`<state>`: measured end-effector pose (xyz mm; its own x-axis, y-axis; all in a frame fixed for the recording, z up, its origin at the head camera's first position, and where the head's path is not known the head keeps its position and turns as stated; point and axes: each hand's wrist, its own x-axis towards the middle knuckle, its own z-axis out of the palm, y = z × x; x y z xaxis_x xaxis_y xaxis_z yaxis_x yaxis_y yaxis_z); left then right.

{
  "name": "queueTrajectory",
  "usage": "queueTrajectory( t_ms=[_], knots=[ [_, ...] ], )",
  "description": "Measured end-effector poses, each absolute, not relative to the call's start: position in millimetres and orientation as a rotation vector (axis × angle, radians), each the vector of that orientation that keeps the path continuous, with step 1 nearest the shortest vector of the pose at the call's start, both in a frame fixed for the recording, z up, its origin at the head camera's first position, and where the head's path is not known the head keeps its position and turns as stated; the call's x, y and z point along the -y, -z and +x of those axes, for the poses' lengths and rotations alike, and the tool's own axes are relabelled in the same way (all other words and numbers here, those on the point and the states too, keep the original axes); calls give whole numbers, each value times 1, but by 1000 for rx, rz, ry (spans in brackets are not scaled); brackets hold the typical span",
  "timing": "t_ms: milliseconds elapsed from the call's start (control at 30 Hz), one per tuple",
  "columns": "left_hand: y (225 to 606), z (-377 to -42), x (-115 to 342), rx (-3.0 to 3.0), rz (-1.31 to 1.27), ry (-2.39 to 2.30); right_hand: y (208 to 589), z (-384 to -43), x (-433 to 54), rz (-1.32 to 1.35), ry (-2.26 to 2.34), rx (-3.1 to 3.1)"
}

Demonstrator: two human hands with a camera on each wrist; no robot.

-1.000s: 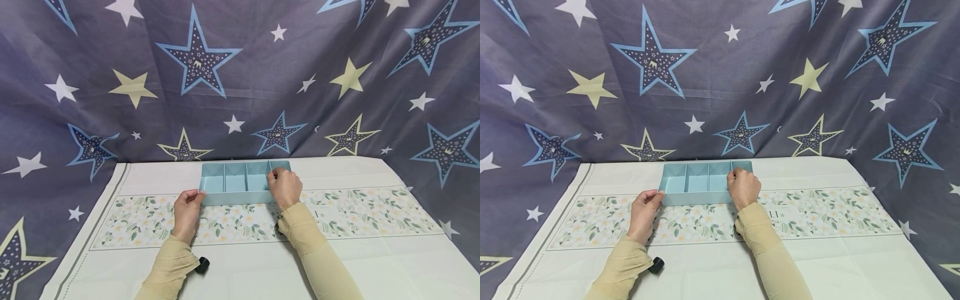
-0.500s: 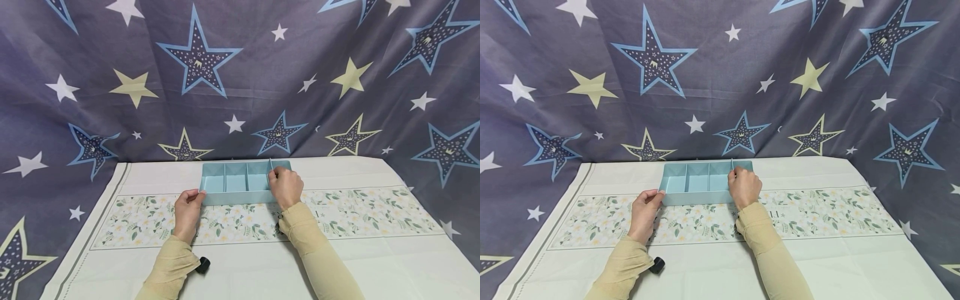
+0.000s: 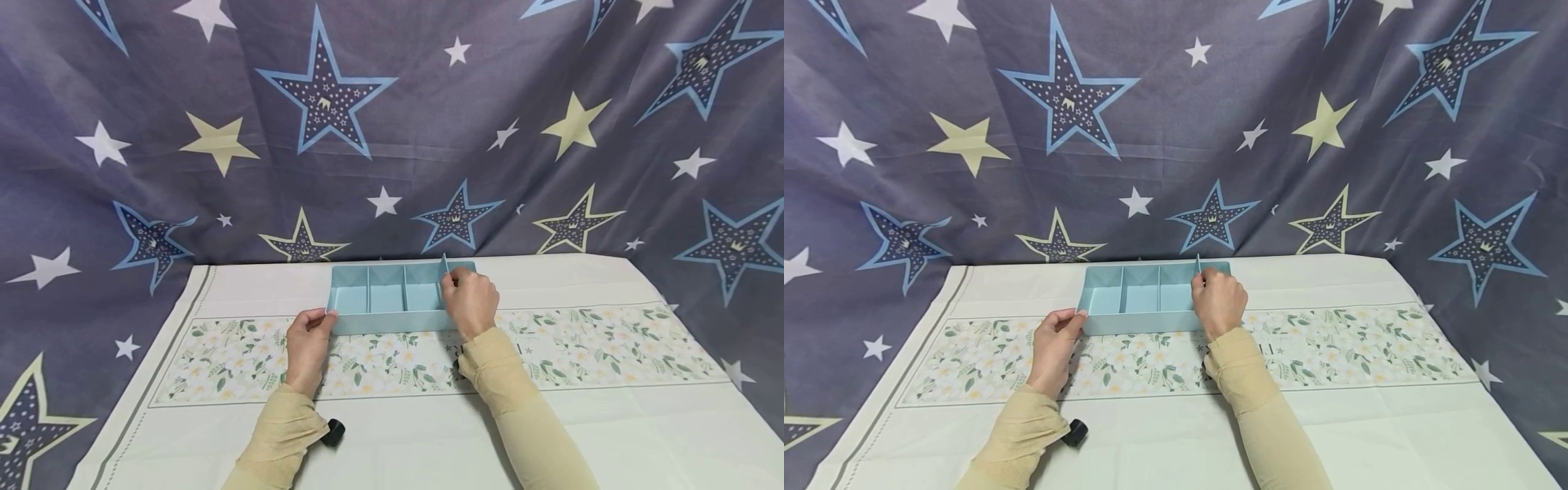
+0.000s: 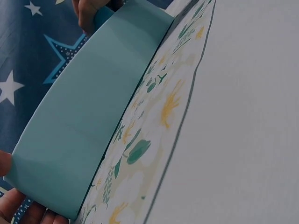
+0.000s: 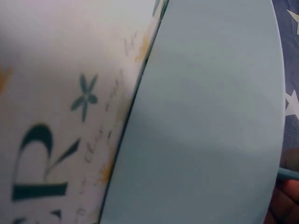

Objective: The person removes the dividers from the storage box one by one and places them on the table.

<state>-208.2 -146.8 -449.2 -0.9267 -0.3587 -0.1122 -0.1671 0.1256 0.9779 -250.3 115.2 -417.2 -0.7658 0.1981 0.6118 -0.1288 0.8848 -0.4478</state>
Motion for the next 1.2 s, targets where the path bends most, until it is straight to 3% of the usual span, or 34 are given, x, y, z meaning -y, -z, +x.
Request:
queueTrajectory(
  t_ms=[1200],
  knots=[
    [448,-207,146,2243,525,1891,389,-242,-121,12,-748,2155]
  ],
)
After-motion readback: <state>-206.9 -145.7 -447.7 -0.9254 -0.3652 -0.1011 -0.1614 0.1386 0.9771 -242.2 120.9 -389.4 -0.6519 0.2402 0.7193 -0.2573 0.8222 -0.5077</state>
